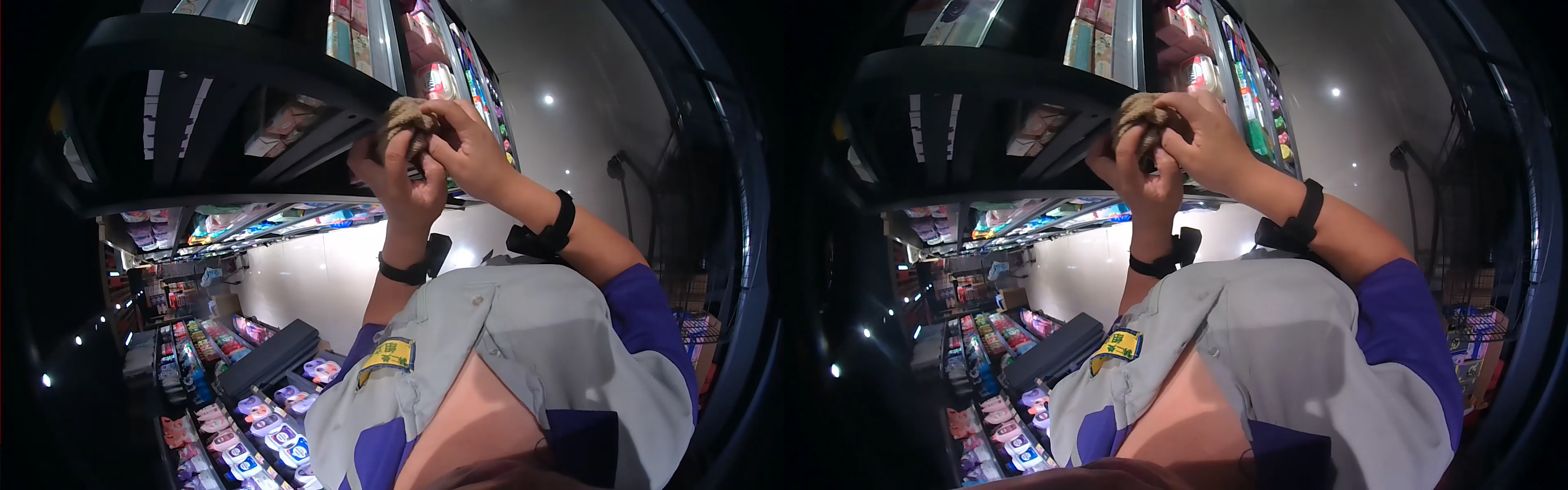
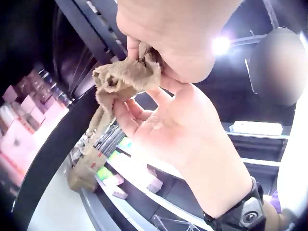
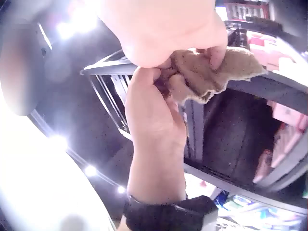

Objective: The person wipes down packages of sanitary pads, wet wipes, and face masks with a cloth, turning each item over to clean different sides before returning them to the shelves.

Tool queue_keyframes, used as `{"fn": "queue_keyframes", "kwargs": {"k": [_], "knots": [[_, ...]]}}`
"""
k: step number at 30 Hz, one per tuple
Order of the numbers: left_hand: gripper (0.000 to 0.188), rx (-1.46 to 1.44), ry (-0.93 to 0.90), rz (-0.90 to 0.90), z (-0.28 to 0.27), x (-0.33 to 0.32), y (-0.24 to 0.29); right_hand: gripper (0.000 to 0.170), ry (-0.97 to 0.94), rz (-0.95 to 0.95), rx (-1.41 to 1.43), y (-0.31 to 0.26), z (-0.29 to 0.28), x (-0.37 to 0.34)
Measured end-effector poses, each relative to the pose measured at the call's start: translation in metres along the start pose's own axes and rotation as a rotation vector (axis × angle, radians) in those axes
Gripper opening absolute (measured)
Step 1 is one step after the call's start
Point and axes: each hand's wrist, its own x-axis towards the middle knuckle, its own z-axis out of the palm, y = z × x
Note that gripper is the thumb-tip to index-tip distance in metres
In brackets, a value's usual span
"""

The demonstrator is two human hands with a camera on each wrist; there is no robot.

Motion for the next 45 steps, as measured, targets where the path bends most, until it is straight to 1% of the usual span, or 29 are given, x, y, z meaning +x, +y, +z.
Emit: {"fn": "queue_keyframes", "kwargs": {"k": [1, 3, 4, 6, 8, 10, 11, 12, 13, 14, 15, 16, 18, 19, 20, 21, 22, 23, 24, 26, 27, 32, 34, 35, 38, 39, 42, 44, 45], "knots": [[0.042, 0.013, 0.032, 0.015, -0.003, 0.005, -0.003, 0.038, 0.001, -0.007, 0.001, -0.01, 0.001, 0.008], [0.041, 0.023, 0.073, 0.019, -0.005, 0.015, -0.005, 0.036, -0.016, -0.135, 0.142, -0.021, 0.001, 0.019], [0.041, 0.035, 0.109, 0.014, -0.005, 0.017, -0.006, 0.036, -0.012, -0.138, 0.142, -0.019, 0.001, 0.022], [0.041, 0.082, 0.096, 0.043, 0.002, 0.013, -0.013, 0.036, -0.03, -0.161, 0.043, -0.011, 0.001, 0.026], [0.044, 0.115, 0.083, 0.055, 0.011, 0.004, -0.015, 0.039, -0.029, -0.169, 0.036, 0.003, 0.001, 0.021], [0.043, 0.071, -0.012, 0.04, 0.025, -0.024, -0.033, 0.042, -0.009, -0.161, -0.046, 0.023, 0.0, 0.005], [0.045, 0.101, -0.074, 0.057, 0.031, -0.042, -0.043, 0.046, -0.042, -0.084, -0.018, 0.04, 0.0, -0.004], [0.046, 0.129, -0.134, 0.076, 0.036, -0.059, -0.053, 0.046, -0.045, -0.082, -0.02, 0.052, 0.0, -0.011], [0.047, 0.093, -0.324, -0.031, 0.036, -0.073, -0.06, 0.045, -0.036, -0.041, -0.048, 0.061, -0.001, -0.019], [0.047, 0.086, -0.322, -0.034, 0.039, -0.086, -0.067, 0.044, -0.027, 0.0, -0.079, 0.069, -0.001, -0.026], [0.046, 0.068, -0.426, -0.106, 0.04, -0.09, -0.067, 0.043, -0.005, -0.026, -0.204, 0.072, -0.001, -0.03], [0.045, 0.047, -0.53, -0.174, 0.041, -0.093, -0.066, 0.043, -0.002, -0.026, -0.214, 0.073, -0.001, -0.033], [0.045, 0.05, -0.514, -0.177, 0.037, -0.087, -0.059, 0.041, -0.058, 0.084, -0.156, 0.07, -0.003, -0.034], [0.046, 0.026, -0.427, -0.109, 0.032, -0.076, -0.054, 0.039, -0.065, 0.121, -0.148, 0.063, -0.004, -0.031], [0.047, 0.001, -0.336, -0.042, 0.027, -0.068, -0.05, 0.039, -0.066, 0.108, -0.166, 0.054, -0.006, -0.026], [0.049, 0.104, -0.347, -0.024, 0.023, -0.065, -0.046, 0.038, -0.069, 0.096, -0.107, 0.042, -0.007, -0.019], [0.049, 0.094, -0.327, -0.026, 0.02, -0.05, -0.038, 0.037, -0.075, 0.084, -0.048, 0.029, -0.007, -0.011], [0.049, 0.053, -0.176, 0.016, 0.017, -0.034, -0.029, 0.036, -0.043, -0.06, -0.022, 0.015, -0.005, 0.001], [0.049, 0.013, -0.032, 0.06, 0.014, -0.021, -0.02, 0.036, -0.044, -0.069, -0.036, 0.007, -0.001, 0.01], [0.051, -0.013, 0.02, 0.042, 0.014, -0.01, -0.009, 0.034, 0.012, -0.214, 0.002, -0.005, 0.002, 0.023], [0.053, -0.029, 0.061, 0.021, 0.015, -0.005, -0.006, 0.037, -0.028, -0.145, -0.03, -0.013, -0.001, 0.025], [0.061, -0.008, 0.054, 0.095, 0.019, -0.004, -0.002, 0.03, 0.034, -0.169, 0.002, -0.008, 0.001, 0.033], [0.062, -0.021, 0.015, 0.079, 0.019, -0.01, -0.002, 0.039, -0.035, -0.076, 0.041, -0.003, 0.0, 0.035], [0.063, -0.049, -0.016, 0.063, 0.02, -0.014, 0.0, 0.043, -0.049, -0.077, 0.06, 0.001, 0.0, 0.036], [0.06, -0.01, -0.061, 0.083, 0.028, -0.019, 0.007, 0.046, -0.041, -0.09, 0.077, 0.014, 0.002, 0.043], [0.06, 0.018, -0.051, 0.057, 0.031, -0.018, 0.007, 0.047, -0.058, -0.099, 0.016, 0.027, 0.0, 0.049], [0.058, 0.028, -0.12, 0.088, 0.041, -0.003, 0.007, 0.044, -0.148, -0.14, 0.044, 0.035, -0.009, 0.07], [0.056, 0.044, -0.181, 0.005, 0.046, 0.013, 0.017, 0.038, -0.174, -0.119, 0.042, 0.043, -0.013, 0.094], [0.056, 0.074, -0.175, -0.021, 0.055, 0.021, 0.021, 0.043, -0.176, -0.18, 0.003, 0.05, -0.014, 0.109]]}}
